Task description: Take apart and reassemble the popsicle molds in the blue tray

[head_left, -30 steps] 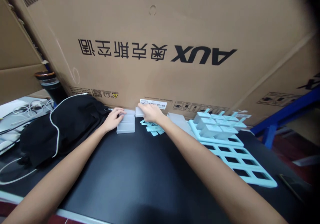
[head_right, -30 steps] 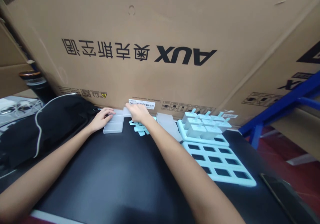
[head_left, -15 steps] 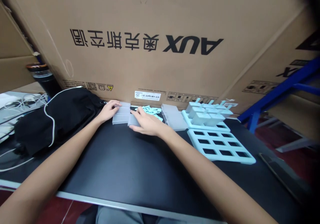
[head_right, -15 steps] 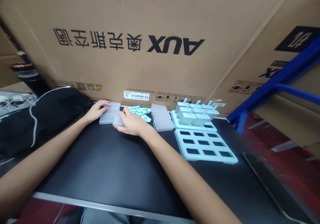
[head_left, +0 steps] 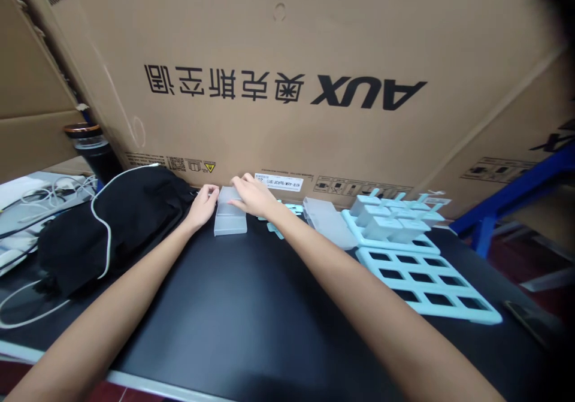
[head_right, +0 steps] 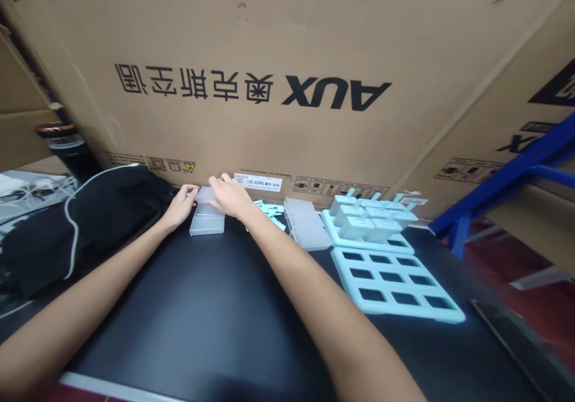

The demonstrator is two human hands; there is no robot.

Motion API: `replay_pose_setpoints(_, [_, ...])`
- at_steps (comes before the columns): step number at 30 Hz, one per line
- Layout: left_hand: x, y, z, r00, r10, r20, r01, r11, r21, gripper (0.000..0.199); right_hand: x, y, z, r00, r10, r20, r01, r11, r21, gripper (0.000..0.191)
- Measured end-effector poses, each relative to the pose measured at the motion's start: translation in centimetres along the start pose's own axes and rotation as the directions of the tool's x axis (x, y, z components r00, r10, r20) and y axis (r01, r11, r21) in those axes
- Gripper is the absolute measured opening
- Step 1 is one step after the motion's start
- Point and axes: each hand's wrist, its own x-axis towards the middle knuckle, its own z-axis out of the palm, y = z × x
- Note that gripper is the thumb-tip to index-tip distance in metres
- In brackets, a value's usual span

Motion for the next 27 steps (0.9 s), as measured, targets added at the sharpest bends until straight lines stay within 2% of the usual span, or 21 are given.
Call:
replay_pose_setpoints(4, [-0.1, 0.0, 0.0, 1.0, 0.011, -0.005, -0.011, 1.0, -0.003, 0.031, 1.3, 0.1, 1.5, 1.0, -0.005, -0.003, 0.005, 1.0, -0.016, 0.034])
replay_pose_setpoints(7, [-0.3, 0.1, 0.1, 1.0, 0.023, 0.005, -0.023, 1.0, 0.002, 0.027, 1.4, 0.2, 2.6, 1.0, -0.014, -0.002, 0.014, 1.0, -0.004, 0.025])
replay_pose_setpoints(10, [-0.3, 0.2, 0.1, 0.999, 0.032, 0.022, -0.032, 0.999, 0.004, 0.025, 1.2, 0.3, 3.3, 1.0, 0.003, -0.017, -0.002, 1.0, 0.008, 0.025])
replay_pose_setpoints(15, [-0.3, 0.1, 0.2, 0.999, 0.035, 0.036, -0.035, 0.999, -0.013, 0.027, 0.5, 0.6, 2.9, 0.998, 0.041, -0.049, -0.04, 0.999, 0.027, 0.028])
replay_pose_setpoints(18, [-0.4, 0.2, 0.2, 0.998, 0.035, 0.044, -0.033, 0.999, -0.03, 0.029, -0.5, 1.1, 0.4, 0.993, 0.066, -0.103, -0.062, 0.997, 0.042, 0.027])
replay_pose_setpoints(21, [-0.5, 0.4, 0.0, 0.998, 0.036, 0.05, -0.034, 0.999, -0.031, 0.03, -3.0, 1.9, -4.2, 0.962, 0.102, -0.254, -0.074, 0.99, 0.118, 0.021])
replay_pose_setpoints(23, [-0.5, 0.6, -0.1, 0.998, 0.036, 0.049, -0.035, 0.999, -0.026, 0.031, -5.9, 2.8, -7.6, 0.926, 0.138, -0.352, -0.084, 0.983, 0.165, 0.017])
replay_pose_setpoints(25, [-0.6, 0.7, -0.1, 0.998, 0.037, 0.044, -0.036, 0.999, -0.024, 0.032, -9.9, 4.0, -10.8, 0.866, 0.232, -0.442, -0.168, 0.969, 0.179, 0.015])
replay_pose_setpoints(27, [-0.5, 0.7, -0.2, 0.999, 0.037, 0.036, -0.036, 0.999, -0.026, 0.032, -14.7, 5.5, -13.0, 0.772, 0.379, -0.51, -0.334, 0.925, 0.182, 0.017])
